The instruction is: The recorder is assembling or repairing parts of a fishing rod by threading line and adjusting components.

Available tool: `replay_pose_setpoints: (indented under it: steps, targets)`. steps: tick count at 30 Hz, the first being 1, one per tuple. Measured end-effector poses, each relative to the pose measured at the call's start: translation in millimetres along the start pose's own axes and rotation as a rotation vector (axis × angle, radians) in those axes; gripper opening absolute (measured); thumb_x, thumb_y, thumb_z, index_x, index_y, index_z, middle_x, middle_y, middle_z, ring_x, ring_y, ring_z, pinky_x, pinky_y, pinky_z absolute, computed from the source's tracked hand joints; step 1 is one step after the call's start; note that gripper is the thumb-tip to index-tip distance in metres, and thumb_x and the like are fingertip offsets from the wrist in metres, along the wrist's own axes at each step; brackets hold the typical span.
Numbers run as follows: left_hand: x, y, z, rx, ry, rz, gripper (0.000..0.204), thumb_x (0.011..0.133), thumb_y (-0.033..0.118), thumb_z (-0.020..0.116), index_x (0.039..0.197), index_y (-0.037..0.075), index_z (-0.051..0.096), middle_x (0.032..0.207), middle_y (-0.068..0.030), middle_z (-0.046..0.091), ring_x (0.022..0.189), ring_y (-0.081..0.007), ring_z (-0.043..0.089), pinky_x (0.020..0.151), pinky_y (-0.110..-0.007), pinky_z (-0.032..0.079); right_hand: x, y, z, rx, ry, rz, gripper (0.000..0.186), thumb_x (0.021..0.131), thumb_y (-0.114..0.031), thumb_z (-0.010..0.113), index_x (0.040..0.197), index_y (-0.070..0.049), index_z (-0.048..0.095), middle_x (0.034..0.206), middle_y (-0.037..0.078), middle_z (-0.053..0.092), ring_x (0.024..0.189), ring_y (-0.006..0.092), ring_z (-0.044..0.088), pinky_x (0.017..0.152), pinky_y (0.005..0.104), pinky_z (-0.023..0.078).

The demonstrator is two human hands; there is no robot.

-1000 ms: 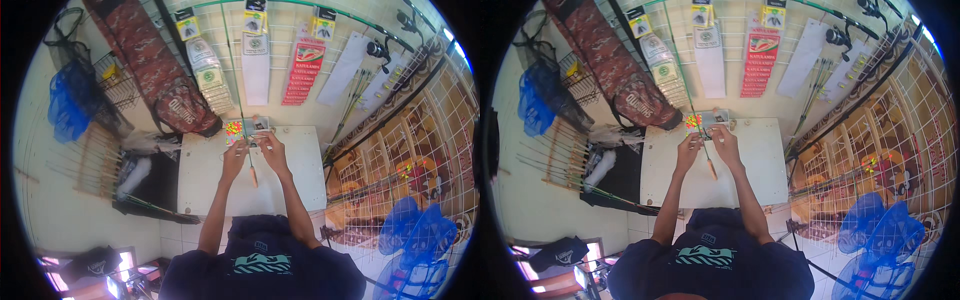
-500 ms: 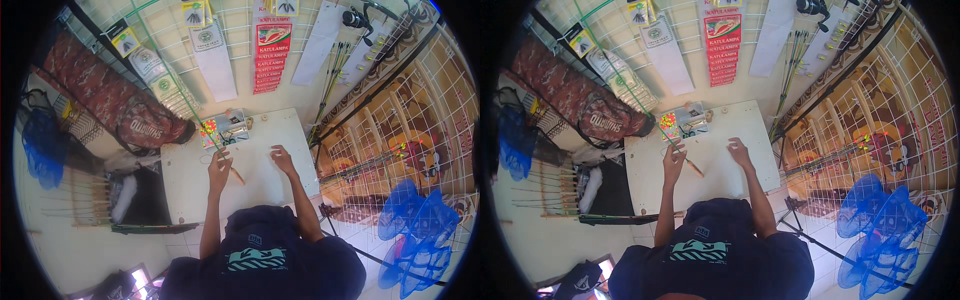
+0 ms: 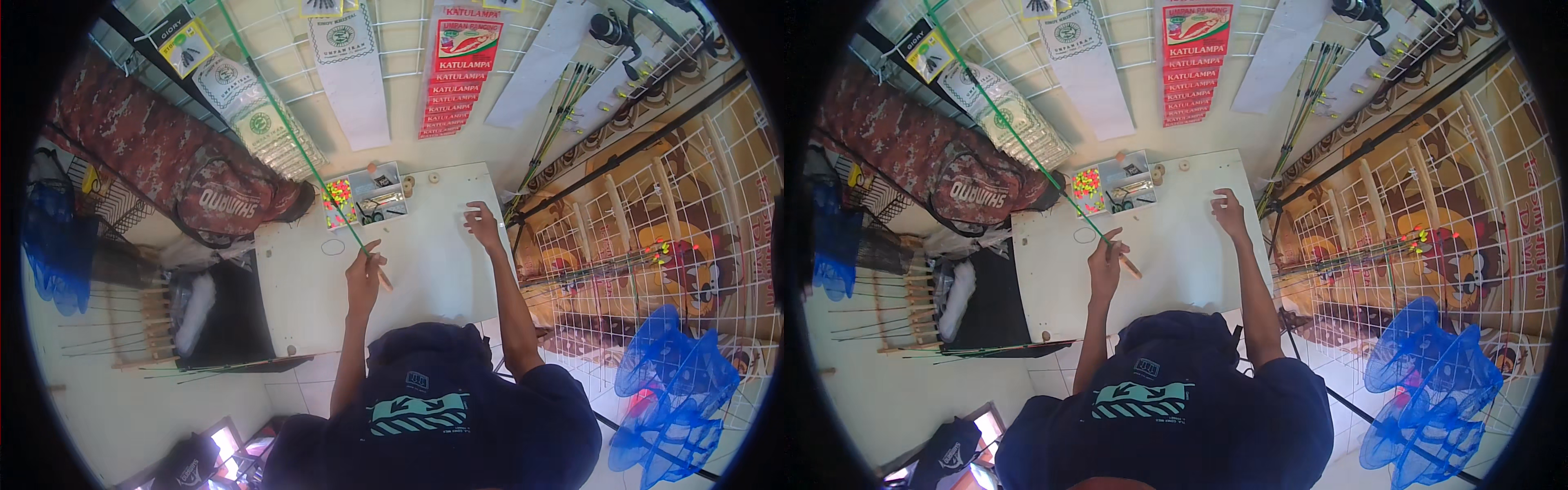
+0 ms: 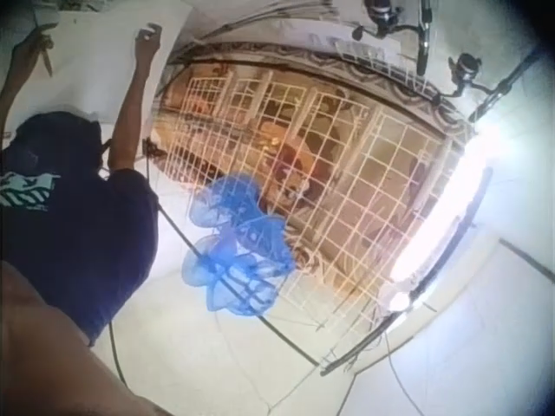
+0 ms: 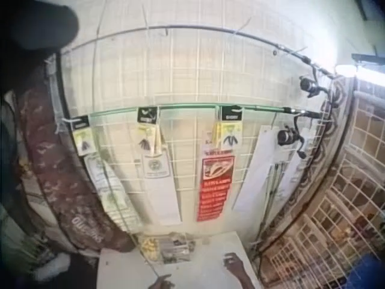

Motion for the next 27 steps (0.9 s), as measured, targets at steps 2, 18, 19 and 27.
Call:
replay_pose_setpoints:
  steps: [2, 18, 19, 27]
  targets:
    - [2.4, 3.1, -2.9, -0.018, 0.0, -0.015, 0.029, 0.095, 0.001, 0.049, 0.122, 0.001, 0.058, 0.084, -0.0096, 0.067, 0.077, -0.0112, 0.062, 0.071, -0.026, 0.047, 1.0, 3.9, 10.5, -0.003, -0.02, 0.009, 0.029, 0.09, -0.015, 0.057, 0.118, -0.01, 0.054, 0.093, 0.008, 0.066, 0.076, 0.0158, 0.068, 0.061, 0.0284, 0.053]
    - [5.0, -7.2, -15.0, -0.007, -0.002, -0.089, 0.03, 0.093, 0.013, 0.06, 0.121, 0.002, 0.056, 0.098, -0.0114, 0.066, 0.098, -0.0186, 0.064, 0.093, -0.036, 0.048, 15.2, -3.5, 79.1, -0.076, -0.221, 0.01, 0.035, 0.088, -0.019, 0.059, 0.121, -0.012, 0.05, 0.093, 0.009, 0.064, 0.074, 0.0159, 0.065, 0.062, 0.0289, 0.052]
    - [4.9, -8.5, -15.6, -0.013, 0.001, -0.081, 0.03, 0.093, 0.012, 0.06, 0.121, 0.002, 0.056, 0.1, -0.012, 0.066, 0.1, -0.0197, 0.064, 0.094, -0.036, 0.048, 15.7, 0.1, 82.2, -0.076, -0.24, 0.006, 0.036, 0.088, -0.019, 0.059, 0.122, -0.012, 0.049, 0.093, 0.009, 0.064, 0.074, 0.0165, 0.065, 0.062, 0.0289, 0.052]
    - [2.6, -19.0, -22.9, 0.013, -0.02, -0.083, 0.039, 0.085, 0.009, 0.068, 0.121, 0.002, 0.056, 0.115, -0.0132, 0.063, 0.107, -0.0234, 0.062, 0.095, -0.037, 0.048, 35.2, 44.0, 103.5, -0.272, -0.36, -0.008, 0.045, 0.089, -0.03, 0.064, 0.125, -0.013, 0.044, 0.092, 0.01, 0.065, 0.078, 0.0205, 0.065, 0.064, 0.0321, 0.051]
Point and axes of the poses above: each hand's wrist, its own x-axis towards the middle knuckle, its own z-axis out of the palm, y = z × x, the point moved 6 cm from there along x, towards the middle knuckle
